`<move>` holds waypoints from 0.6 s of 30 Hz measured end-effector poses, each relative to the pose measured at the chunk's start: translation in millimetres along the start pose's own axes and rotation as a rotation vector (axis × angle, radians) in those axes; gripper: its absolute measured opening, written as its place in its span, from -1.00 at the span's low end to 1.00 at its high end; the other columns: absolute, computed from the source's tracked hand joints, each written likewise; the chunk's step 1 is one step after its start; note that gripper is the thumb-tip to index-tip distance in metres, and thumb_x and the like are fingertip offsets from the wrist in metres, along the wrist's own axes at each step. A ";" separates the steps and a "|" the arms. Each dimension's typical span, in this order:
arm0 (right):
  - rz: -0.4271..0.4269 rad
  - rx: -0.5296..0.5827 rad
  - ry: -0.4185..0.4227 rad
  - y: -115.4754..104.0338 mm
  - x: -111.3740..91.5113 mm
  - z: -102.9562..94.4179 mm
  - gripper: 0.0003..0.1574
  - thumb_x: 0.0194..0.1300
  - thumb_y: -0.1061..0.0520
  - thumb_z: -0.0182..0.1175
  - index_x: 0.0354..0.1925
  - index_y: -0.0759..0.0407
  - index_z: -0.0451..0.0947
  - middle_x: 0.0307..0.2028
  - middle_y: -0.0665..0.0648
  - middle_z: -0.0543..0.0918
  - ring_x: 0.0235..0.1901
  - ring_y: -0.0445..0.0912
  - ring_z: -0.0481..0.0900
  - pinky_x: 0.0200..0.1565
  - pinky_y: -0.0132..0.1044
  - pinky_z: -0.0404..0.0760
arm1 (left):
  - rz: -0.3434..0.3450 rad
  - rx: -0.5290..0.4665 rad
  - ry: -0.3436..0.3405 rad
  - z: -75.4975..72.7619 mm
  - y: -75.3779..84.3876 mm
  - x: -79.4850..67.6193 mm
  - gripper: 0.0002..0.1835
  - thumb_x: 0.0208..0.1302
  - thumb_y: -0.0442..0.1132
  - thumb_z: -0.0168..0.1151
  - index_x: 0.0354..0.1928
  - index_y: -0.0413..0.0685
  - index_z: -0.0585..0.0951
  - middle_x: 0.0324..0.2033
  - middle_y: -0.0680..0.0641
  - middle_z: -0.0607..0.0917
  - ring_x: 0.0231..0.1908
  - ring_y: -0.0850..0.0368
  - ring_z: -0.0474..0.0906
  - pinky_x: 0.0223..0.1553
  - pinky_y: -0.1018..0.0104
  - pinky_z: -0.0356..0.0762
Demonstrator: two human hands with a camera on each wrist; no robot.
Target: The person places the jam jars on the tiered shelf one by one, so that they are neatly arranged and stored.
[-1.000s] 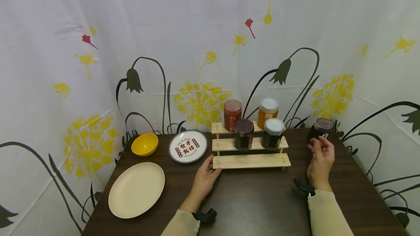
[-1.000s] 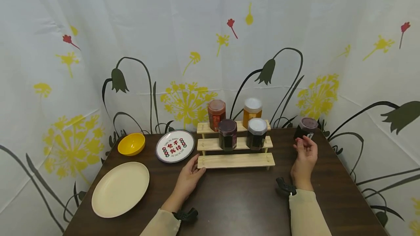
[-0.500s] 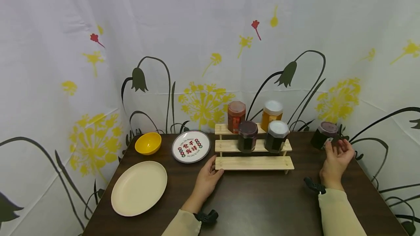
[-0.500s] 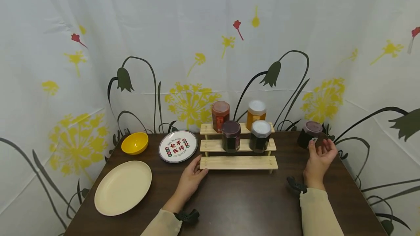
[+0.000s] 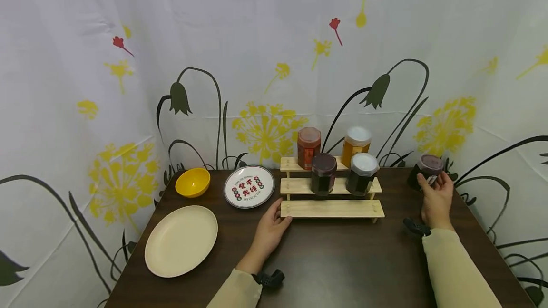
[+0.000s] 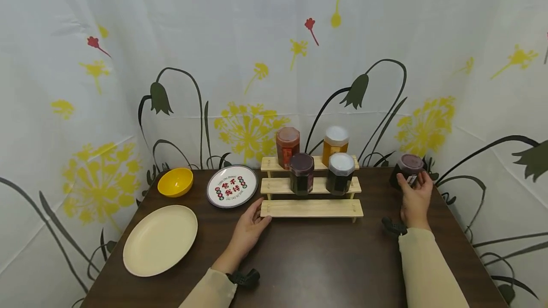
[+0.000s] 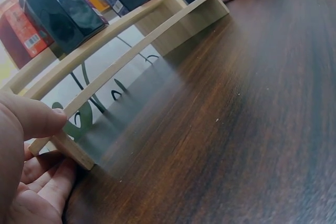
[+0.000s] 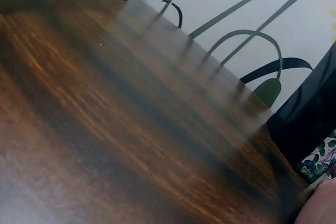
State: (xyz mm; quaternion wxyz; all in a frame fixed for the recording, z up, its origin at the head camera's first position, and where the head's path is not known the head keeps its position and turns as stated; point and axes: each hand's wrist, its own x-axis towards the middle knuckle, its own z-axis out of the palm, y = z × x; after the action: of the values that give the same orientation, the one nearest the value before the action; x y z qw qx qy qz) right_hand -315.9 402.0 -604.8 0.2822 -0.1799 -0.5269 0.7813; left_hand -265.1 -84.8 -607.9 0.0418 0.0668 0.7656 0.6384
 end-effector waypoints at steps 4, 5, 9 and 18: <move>-0.015 -0.105 -0.020 0.7 0.0 0.4 0.07 0.38 0.40 0.43 0.67 0.12 0.16 0.46 0.03 0.45 0.54 -0.07 0.37 0.26 -0.60 0.56 | 0.000 0.008 0.000 1.7 1.2 1.7 -0.23 0.54 -0.27 0.37 0.66 -0.24 0.29 0.46 -0.33 0.56 0.43 -0.19 0.56 0.43 0.01 0.60; -0.025 -0.108 -0.020 1.4 0.0 1.0 0.05 0.36 0.42 0.43 0.65 0.13 0.21 0.41 0.01 0.49 0.51 -0.06 0.42 0.19 -0.62 0.58 | -0.001 0.007 -0.002 1.4 1.4 1.7 -0.23 0.54 -0.27 0.37 0.66 -0.24 0.29 0.46 -0.34 0.56 0.43 -0.19 0.56 0.44 0.00 0.59; -0.043 -0.173 -0.015 3.0 1.7 1.3 0.03 0.39 0.38 0.43 0.66 0.10 0.21 0.46 0.10 0.47 0.52 -0.05 0.41 0.17 -0.64 0.57 | 0.002 0.000 -0.010 1.3 -0.1 3.4 -0.23 0.54 -0.27 0.36 0.66 -0.24 0.28 0.47 -0.33 0.55 0.44 -0.19 0.55 0.45 -0.01 0.58; -0.103 -0.564 0.045 5.7 -4.4 5.2 0.03 0.46 0.02 0.46 0.66 0.23 0.19 0.50 0.33 0.28 0.50 0.11 0.35 0.44 -0.32 0.45 | 0.011 0.016 0.002 0.5 -0.8 2.6 -0.24 0.53 -0.29 0.36 0.65 -0.27 0.30 0.47 -0.33 0.55 0.42 -0.20 0.56 0.41 0.04 0.62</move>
State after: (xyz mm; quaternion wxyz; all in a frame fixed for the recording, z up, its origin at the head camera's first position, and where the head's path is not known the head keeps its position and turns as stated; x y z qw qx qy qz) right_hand -317.0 393.9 -608.1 0.2719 -0.2414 -0.7255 0.5844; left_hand -267.6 -84.1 -608.7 0.0371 0.0706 0.7704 0.6325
